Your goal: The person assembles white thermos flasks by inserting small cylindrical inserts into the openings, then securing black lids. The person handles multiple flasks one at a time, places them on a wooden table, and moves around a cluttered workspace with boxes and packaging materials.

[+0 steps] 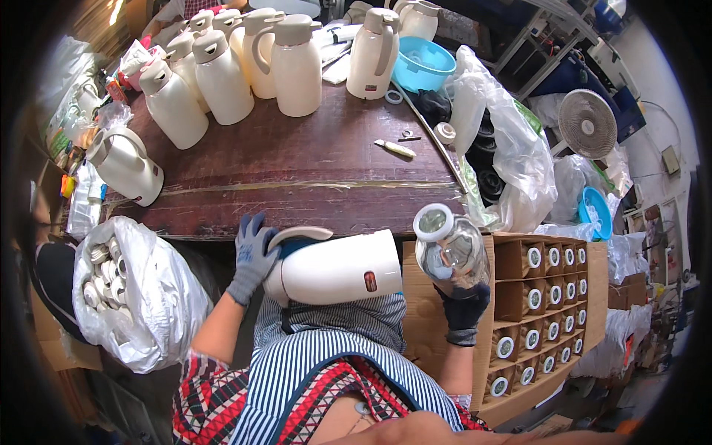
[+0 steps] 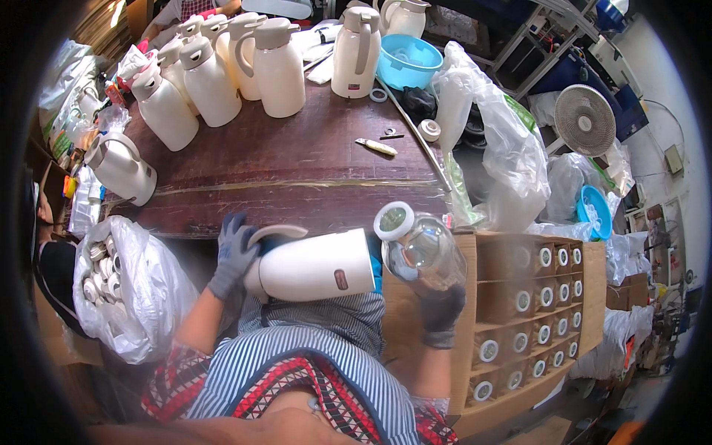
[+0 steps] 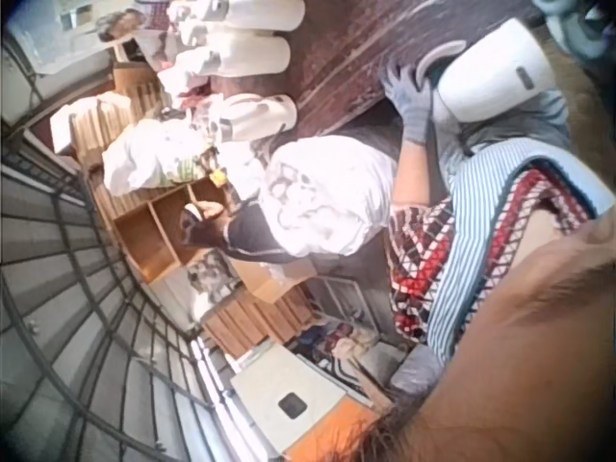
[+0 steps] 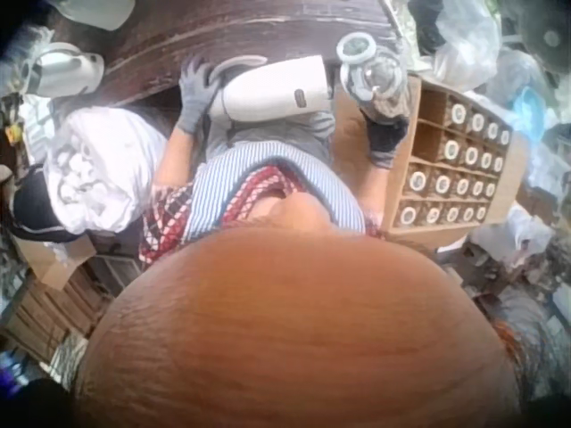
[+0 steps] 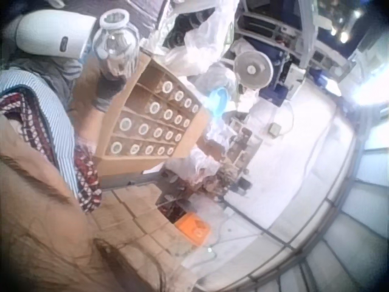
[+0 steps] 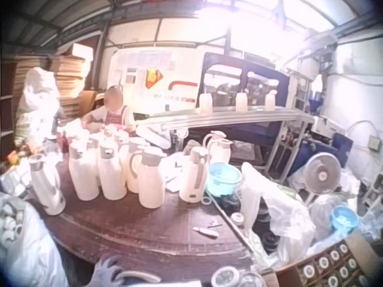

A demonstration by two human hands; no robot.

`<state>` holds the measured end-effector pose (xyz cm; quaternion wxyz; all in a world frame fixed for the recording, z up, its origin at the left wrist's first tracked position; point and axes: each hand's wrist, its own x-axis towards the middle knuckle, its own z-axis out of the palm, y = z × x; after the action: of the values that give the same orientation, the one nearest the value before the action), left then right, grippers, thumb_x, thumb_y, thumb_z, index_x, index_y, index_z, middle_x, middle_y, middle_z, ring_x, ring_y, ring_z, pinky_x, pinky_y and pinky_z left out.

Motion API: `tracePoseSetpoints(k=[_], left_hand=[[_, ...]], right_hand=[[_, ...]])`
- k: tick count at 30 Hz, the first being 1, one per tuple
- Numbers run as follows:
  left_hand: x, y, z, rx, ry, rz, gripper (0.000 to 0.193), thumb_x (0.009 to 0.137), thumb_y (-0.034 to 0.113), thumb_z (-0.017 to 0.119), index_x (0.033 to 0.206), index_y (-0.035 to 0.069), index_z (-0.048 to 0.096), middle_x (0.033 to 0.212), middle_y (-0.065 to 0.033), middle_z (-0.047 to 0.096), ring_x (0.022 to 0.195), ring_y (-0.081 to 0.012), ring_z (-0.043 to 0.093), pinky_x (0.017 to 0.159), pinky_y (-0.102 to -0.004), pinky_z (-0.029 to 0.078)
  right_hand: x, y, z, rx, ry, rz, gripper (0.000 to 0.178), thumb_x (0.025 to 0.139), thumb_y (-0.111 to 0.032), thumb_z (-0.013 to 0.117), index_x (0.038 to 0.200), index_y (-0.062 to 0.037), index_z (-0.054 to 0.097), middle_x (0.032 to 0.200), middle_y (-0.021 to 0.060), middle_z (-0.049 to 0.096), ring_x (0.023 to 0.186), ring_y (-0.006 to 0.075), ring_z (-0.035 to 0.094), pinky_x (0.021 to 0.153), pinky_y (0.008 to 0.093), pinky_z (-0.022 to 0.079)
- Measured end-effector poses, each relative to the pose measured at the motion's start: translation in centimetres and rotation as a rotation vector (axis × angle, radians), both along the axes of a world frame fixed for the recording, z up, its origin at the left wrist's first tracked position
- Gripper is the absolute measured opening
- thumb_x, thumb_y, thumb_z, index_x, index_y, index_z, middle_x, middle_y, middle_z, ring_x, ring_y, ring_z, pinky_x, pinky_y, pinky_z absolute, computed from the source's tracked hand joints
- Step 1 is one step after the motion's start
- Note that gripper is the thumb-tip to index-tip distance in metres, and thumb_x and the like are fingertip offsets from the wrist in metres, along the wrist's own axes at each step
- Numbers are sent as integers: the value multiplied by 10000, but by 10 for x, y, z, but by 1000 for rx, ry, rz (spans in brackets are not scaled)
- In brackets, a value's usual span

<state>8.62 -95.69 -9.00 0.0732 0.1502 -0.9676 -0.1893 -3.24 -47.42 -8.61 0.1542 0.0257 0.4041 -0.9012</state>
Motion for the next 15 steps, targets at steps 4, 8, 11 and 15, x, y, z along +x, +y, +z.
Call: tracePoseSetpoints(k=[4,8,11,15], left_hand=[[52,-18,-42,1296,454,222,492,852,-50,649,1328,55,582,1317,-111,608,1249,-241,582,1092,-395,482],[61,-43,-41,1009,389,221,481,893,-106,562,1356,23,565,1267,-68,645,1148,-173,626,1024,-301,505],[59,-52,-56,1232,433,231,476,903,-73,576,1369,23,564,1198,-58,664,1019,-134,628,944,-272,516],[62,-62,-66,1170,353,186,470,917,-56,601,1380,15,560,1211,-67,657,1038,-141,625,970,-276,503]], right_hand=[[13,27,-22,540,42,76,825,921,-497,633,1583,-105,337,1575,170,415,1424,393,444,1139,619,397],[14,48,-39,628,81,165,821,924,-444,663,1575,-60,343,1555,164,441,1405,369,470,1152,562,405],[13,22,-14,511,98,172,899,887,-448,719,1584,-39,324,1550,166,440,1416,335,464,1169,484,405],[12,-7,7,471,142,229,994,842,-445,774,1602,-24,290,1529,158,456,1428,294,445,1183,427,371]])
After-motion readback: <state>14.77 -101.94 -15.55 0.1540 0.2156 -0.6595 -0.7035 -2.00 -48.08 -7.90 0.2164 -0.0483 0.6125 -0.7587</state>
